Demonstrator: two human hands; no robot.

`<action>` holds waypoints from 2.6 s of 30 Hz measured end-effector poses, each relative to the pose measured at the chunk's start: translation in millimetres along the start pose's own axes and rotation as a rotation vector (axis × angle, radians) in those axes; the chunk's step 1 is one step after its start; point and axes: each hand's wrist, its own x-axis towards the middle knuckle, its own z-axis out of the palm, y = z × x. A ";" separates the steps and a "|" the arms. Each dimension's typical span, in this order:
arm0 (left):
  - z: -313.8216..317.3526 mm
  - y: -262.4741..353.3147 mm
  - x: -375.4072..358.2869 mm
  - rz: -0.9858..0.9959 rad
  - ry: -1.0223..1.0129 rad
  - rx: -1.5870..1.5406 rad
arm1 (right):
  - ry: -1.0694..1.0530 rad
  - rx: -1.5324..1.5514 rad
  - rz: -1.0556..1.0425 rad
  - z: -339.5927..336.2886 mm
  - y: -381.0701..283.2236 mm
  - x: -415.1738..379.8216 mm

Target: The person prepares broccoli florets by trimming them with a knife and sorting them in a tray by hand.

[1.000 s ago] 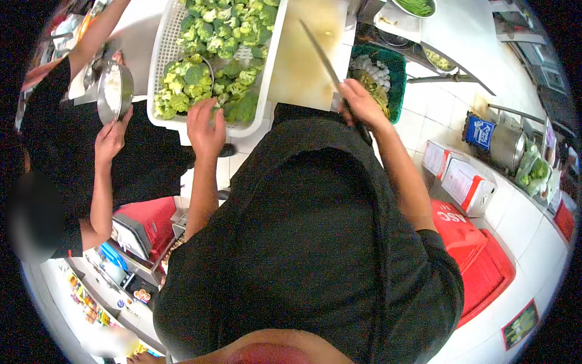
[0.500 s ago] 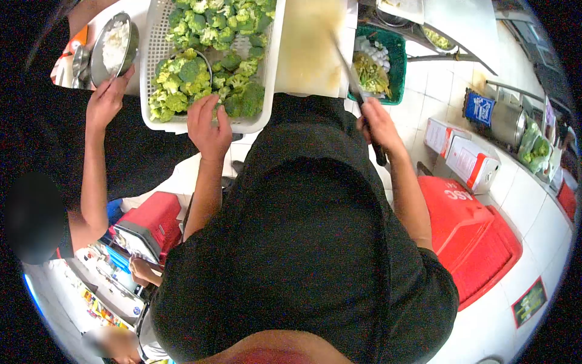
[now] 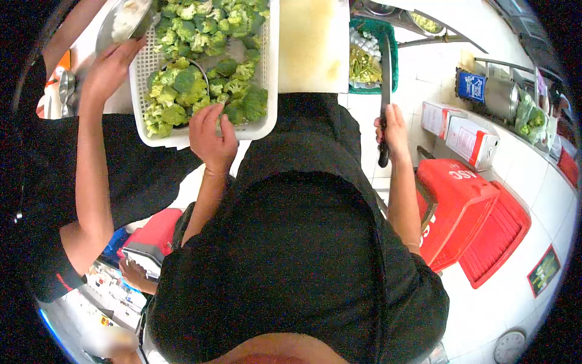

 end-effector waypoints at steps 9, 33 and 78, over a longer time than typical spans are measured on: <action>-9.6 3.7 4.3 -0.002 0.055 -0.047 | 0.203 -0.600 -0.567 92.7 -48.6 37.4; -17.1 5.3 -9.2 -0.012 0.208 -0.079 | 0.248 -0.129 -1.782 119.7 -414.0 -151.6; -214.3 46.0 142.7 0.227 0.244 -1.373 | -0.408 0.024 -1.211 117.0 -206.9 -128.5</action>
